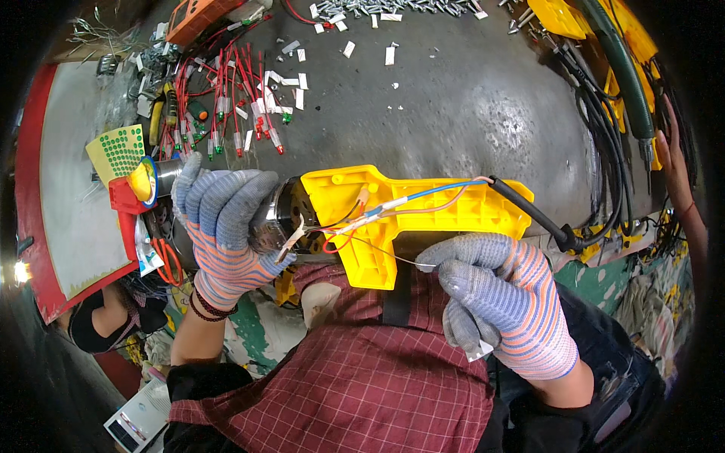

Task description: Soldering wires and electronic components into a yellow plastic device housing.

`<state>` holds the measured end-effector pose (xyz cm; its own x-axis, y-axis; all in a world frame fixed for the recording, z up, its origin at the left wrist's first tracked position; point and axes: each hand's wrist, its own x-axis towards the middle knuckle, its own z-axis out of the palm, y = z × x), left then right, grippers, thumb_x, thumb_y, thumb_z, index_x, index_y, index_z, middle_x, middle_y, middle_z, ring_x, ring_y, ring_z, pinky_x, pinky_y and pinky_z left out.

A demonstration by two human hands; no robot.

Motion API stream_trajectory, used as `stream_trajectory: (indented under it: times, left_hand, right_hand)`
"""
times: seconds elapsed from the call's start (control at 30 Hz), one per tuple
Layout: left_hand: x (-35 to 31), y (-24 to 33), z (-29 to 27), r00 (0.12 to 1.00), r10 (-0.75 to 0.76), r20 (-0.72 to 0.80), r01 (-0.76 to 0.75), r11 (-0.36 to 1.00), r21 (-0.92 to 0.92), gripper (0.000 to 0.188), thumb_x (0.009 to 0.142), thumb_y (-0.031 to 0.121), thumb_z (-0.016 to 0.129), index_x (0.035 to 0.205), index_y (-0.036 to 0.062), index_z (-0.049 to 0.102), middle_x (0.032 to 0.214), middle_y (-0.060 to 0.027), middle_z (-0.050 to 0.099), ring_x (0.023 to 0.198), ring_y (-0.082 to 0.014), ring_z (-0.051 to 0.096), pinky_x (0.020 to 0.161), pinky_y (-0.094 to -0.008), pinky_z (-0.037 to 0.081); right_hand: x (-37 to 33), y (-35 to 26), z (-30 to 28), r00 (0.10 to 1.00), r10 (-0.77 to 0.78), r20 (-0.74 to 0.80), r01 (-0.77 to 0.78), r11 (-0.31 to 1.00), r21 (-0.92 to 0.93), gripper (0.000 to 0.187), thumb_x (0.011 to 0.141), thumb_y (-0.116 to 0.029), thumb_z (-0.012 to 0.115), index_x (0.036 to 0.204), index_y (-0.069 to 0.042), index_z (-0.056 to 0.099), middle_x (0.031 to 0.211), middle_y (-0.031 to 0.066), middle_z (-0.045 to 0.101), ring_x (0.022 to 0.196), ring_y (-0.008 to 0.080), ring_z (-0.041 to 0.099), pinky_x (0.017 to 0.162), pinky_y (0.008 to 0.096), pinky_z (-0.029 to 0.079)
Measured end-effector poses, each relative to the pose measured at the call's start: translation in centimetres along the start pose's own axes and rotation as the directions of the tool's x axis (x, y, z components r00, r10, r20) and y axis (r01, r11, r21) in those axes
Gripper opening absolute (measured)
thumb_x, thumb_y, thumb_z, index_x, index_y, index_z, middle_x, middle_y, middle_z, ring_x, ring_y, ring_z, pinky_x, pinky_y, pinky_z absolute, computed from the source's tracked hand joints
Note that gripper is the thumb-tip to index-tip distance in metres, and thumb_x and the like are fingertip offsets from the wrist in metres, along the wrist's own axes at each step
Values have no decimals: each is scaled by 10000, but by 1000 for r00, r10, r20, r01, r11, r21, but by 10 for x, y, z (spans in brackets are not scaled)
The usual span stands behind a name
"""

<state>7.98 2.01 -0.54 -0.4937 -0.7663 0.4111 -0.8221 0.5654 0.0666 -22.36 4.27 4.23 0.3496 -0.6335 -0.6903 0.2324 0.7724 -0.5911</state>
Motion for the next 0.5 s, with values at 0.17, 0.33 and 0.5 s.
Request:
stream_trajectory:
  times: [0.17, 0.33, 0.5]
  left_hand:
    - [0, 4, -7, 999, -5, 39, 6, 1000, -14, 516, 745, 474, 724, 1093, 104, 637, 1046, -68, 606, 956, -268, 586, 1080, -556, 320]
    - [-1, 0, -9, 999, 14, 39, -12, 999, -37, 537, 747, 485, 719, 1109, 99, 626, 1070, -70, 611, 978, -272, 588, 1085, -568, 320]
    - [-3, -4, -6, 999, 35, 26, -35, 999, -12, 584, 747, 510, 707, 1145, 97, 600, 1090, -66, 614, 992, -272, 587, 1087, -581, 315]
  right_hand:
    - [-4, 11, 1, 998, -54, -34, 50, 995, -91, 216, 945, -127, 578, 1058, 33, 668, 537, 49, 564, 382, 85, 467, 392, 224, 362]
    - [-3, 13, 4, 988, -151, -5, 146, 961, -235, 183, 941, -94, 577, 1035, 28, 676, 592, 40, 591, 414, 86, 511, 407, 214, 386]
    - [-1, 12, 6, 982, -191, -7, 181, 942, -281, 177, 951, -99, 575, 1024, 25, 679, 629, 33, 602, 438, 82, 528, 415, 215, 400]
